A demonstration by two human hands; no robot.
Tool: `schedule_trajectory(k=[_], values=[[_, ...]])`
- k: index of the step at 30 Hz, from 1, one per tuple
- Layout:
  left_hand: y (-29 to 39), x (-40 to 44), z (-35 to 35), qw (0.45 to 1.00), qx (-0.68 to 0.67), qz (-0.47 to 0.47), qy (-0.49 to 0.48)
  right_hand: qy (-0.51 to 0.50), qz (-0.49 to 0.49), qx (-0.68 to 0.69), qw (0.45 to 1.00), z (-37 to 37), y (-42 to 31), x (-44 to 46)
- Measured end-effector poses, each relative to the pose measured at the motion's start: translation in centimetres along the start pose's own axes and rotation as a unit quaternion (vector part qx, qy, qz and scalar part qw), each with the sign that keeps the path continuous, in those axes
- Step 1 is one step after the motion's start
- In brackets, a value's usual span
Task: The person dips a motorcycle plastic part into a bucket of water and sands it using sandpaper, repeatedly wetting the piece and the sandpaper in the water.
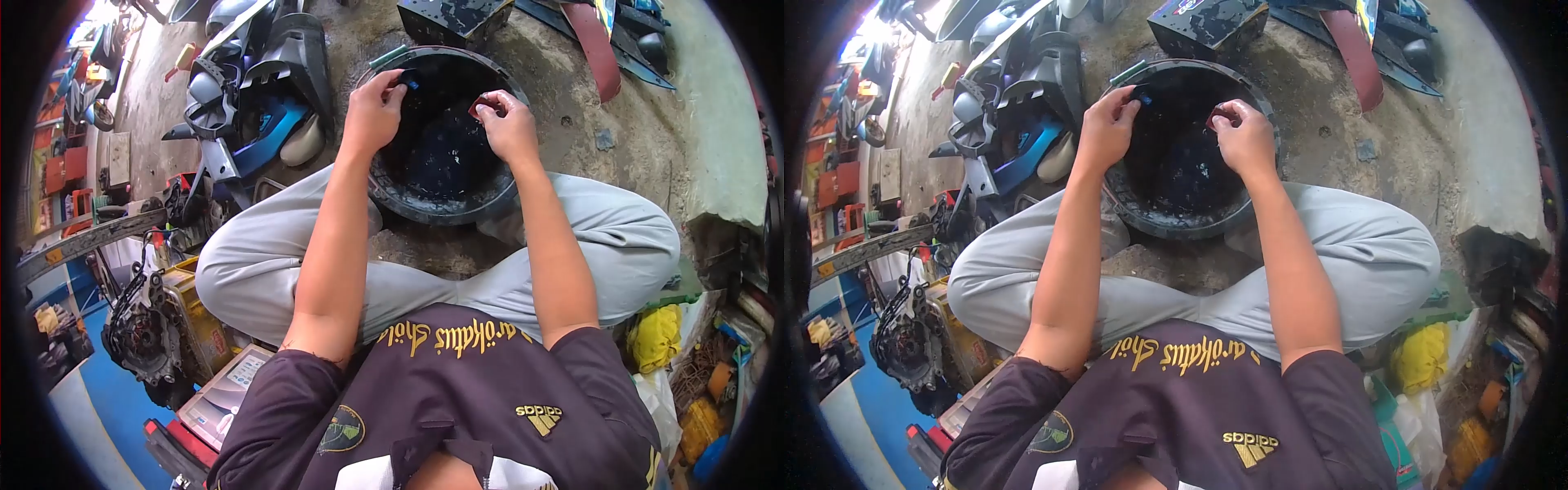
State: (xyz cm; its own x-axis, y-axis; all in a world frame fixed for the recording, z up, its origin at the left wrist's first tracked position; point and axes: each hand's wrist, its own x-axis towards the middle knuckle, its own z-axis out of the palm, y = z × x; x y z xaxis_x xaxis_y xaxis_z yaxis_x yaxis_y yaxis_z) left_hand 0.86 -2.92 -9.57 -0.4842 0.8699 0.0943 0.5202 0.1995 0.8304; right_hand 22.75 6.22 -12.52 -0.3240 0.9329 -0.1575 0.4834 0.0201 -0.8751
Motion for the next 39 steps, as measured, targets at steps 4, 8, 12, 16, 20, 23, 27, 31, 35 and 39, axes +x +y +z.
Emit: schedule_trajectory(k=[4, 8, 12, 16, 20, 23, 27, 31, 35, 39], values=[[1.5, -0.9, -1.4, 0.999, -0.025, -0.003, -0.024, 0.022, -0.001, -0.016, 1.0, 0.3, 1.5, 0.3], [3.8, -4.9, -2.0, 0.997, -0.04, -0.045, -0.038, -0.024, 0.036, 0.022, 0.999, 0.3, 1.6, 0.7], [3.7, -7.7, -1.4, 0.998, -0.014, -0.039, -0.045, -0.015, 0.02, -0.014, 1.0, 0.5, 2.2, 0.3], [3.9, -8.8, -0.7, 0.999, -0.028, -0.035, -0.025, -0.018, 0.016, -0.045, 0.999, 0.9, 2.4, -0.3], [4.1, -8.7, -0.9, 0.998, -0.02, 0.008, -0.057, -0.032, 0.007, -0.011, 0.999, 0.6, 1.3, -1.3], [5.4, -9.3, -1.6, 0.994, 0.044, 0.035, -0.093, -0.003, -0.047, 0.019, 0.999, 1.4, 1.1, -2.4], [7.1, -11.1, -2.1, 0.992, 0.031, -0.04, -0.116, 0.033, -0.153, -0.036, 0.987, 3.0, 1.6, -4.0], [5.9, -11.2, -1.8, 0.99, 0.047, -0.057, -0.121, 0.011, -0.182, -0.064, 0.981, 3.4, 1.9, -5.1], [1.9, -8.6, -0.5, 0.992, -0.015, -0.066, -0.104, -0.001, -0.196, -0.048, 0.98, 3.0, 1.5, -5.6], [1.1, -8.7, 0.9, 0.969, -0.211, -0.123, -0.045, 0.052, -0.214, -0.066, 0.973, 3.6, 1.2, -6.7]])
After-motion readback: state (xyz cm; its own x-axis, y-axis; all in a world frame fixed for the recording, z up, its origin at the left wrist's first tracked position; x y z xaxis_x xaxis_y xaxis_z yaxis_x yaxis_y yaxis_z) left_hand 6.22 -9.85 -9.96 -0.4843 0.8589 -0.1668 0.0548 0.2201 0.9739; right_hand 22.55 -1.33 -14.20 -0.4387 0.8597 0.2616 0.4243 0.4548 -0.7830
